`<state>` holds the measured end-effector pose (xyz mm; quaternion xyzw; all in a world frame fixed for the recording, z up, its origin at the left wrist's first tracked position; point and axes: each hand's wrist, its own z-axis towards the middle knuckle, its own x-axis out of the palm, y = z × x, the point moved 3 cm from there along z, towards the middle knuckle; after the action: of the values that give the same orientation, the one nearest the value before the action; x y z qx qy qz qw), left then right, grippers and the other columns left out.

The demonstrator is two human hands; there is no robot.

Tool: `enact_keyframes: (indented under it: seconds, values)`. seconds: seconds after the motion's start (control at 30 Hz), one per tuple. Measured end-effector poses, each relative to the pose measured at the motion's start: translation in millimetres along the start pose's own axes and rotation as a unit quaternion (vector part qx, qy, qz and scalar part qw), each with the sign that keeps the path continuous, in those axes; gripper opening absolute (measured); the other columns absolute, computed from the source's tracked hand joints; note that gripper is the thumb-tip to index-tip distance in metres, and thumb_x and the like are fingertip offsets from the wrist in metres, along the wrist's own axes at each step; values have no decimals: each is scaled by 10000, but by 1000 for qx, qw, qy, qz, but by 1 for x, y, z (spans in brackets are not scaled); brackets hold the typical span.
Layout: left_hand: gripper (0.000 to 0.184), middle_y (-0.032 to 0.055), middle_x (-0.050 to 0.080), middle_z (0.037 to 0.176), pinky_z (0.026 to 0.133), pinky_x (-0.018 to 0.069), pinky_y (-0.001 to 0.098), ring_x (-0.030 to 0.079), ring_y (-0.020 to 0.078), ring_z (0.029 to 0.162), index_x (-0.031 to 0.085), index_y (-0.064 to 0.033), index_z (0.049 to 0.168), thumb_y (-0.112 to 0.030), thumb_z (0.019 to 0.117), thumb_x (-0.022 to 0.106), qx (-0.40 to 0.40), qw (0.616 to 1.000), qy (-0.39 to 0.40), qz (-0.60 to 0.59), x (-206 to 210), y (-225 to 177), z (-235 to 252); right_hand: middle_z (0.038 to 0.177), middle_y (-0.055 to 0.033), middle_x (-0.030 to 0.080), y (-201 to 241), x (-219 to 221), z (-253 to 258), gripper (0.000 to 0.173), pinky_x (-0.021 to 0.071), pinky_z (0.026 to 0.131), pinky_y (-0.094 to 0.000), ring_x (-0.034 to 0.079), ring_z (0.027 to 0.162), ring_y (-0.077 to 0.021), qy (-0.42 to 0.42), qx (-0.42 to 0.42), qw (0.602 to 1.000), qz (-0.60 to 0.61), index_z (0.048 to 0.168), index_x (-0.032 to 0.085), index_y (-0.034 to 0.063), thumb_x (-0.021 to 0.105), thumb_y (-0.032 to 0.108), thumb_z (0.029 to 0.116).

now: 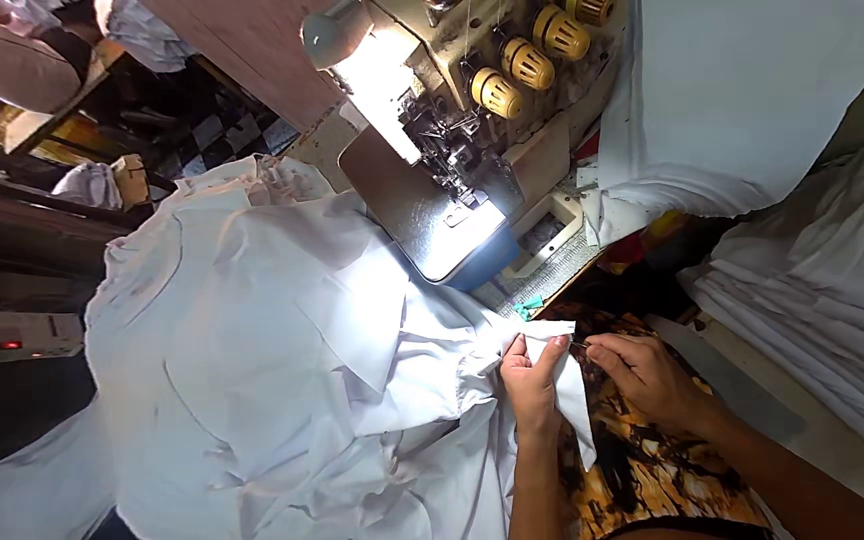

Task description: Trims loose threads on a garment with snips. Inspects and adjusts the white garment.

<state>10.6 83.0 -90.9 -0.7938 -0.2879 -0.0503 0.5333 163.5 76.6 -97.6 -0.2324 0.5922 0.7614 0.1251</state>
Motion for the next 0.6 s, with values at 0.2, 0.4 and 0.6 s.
enact_keyframes:
  seconds: [0.2,0.4,0.6]
  values:
    - [281,106,752,869,706,632,273,738,119,744,624,94,1118,141,843,660,5,1000,2,5,-1,2,0,725,-52,661,-1,-4,9,449,474,619,-186,592,653,-51,8,-15,1000,-10,947,735,28,444,342,1084]
    - [286,118,746,861,702,634,281,738,130,740,624,100,1108,142,830,675,7,1000,3,1,-2,2,1,672,-31,618,-2,-3,14,435,438,572,-187,554,603,-42,20,-16,1000,-16,895,720,46,456,342,1074]
    - [347,112,752,886,712,634,276,741,124,759,616,109,1144,157,807,686,14,1000,9,6,-3,4,0,683,-16,643,-6,-3,12,401,434,577,-154,554,610,-2,20,1,1000,2,910,741,57,508,352,1050]
